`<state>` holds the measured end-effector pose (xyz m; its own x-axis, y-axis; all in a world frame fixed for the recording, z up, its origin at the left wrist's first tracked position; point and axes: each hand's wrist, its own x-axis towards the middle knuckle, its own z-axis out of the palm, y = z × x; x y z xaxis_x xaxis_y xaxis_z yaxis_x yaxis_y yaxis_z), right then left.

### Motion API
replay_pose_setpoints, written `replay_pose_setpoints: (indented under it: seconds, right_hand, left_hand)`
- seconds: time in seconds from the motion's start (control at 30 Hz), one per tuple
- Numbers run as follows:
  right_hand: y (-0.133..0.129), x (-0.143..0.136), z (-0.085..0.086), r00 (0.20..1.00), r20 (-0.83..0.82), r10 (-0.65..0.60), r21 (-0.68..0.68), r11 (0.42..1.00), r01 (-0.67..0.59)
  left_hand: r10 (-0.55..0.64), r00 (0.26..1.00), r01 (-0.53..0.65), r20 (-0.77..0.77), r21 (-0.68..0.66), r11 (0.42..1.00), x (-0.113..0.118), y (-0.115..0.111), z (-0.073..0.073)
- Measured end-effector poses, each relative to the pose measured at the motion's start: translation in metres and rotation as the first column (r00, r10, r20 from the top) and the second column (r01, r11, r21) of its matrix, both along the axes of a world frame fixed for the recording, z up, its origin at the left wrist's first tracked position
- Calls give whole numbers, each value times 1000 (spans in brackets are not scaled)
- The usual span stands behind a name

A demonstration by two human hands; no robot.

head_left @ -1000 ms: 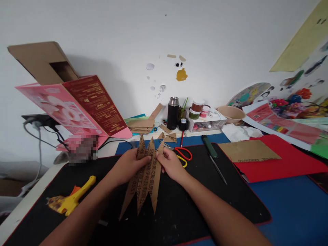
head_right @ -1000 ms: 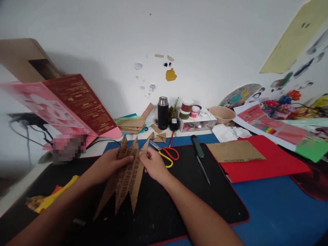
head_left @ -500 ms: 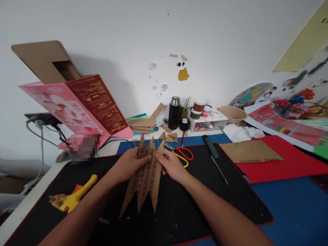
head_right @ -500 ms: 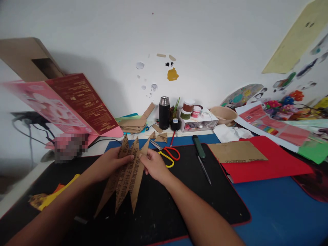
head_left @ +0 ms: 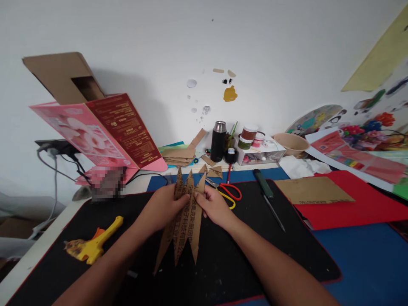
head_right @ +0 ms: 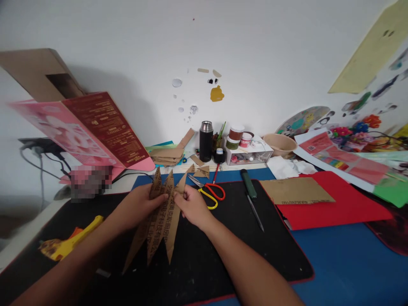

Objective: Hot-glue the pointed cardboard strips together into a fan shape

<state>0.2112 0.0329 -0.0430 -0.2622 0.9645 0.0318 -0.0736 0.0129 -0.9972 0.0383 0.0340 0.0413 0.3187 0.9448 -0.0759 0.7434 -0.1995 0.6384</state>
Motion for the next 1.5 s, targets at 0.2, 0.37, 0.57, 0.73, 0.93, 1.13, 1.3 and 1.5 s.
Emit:
replay_pose_setpoints:
  seconds: [0.2, 0.37, 0.57, 0.73, 0.93, 1.13, 1.3, 1.5]
  right_hand:
    - [-4, -4, 3, 996, -35, -82, 77, 993, 85]
    - [-4, -3, 8, 996, -68, -62, -8, 998, 62]
    - [-8, -5, 13, 995, -101, -21, -51, 999, 16]
    - [-9, -4, 16, 993, -106, -51, -83, 996, 42]
    - [-7, -2, 15, 992, -114, -51, -111, 993, 38]
    - [-5, -5, 7, 995, -101, -1, -69, 998, -6]
    - [-5, -5, 7, 996, -86, 20, -52, 998, -24]
    - [-6, -7, 4, 999, -39, 1, -45, 999, -2]
  left_hand:
    - [31, 997, -23, -72, 109, 994, 7, -7, 1]
    - [39, 983, -33, 177, -39, 999, 0, 3, -1]
    - [75, 950, -33, 304, -143, 989, -8, 7, -2]
    - [161, 853, 62, 497, -403, 913, -15, 10, -5]
    - [95, 851, 160, 516, -429, 889, -17, 15, -13]
    - [75, 881, 144, 466, -416, 898, -18, 14, -9]
    - [21, 910, 149, 414, -375, 915, -17, 12, -4]
    - [-47, 956, 119, 290, -237, 964, -15, 8, 4]
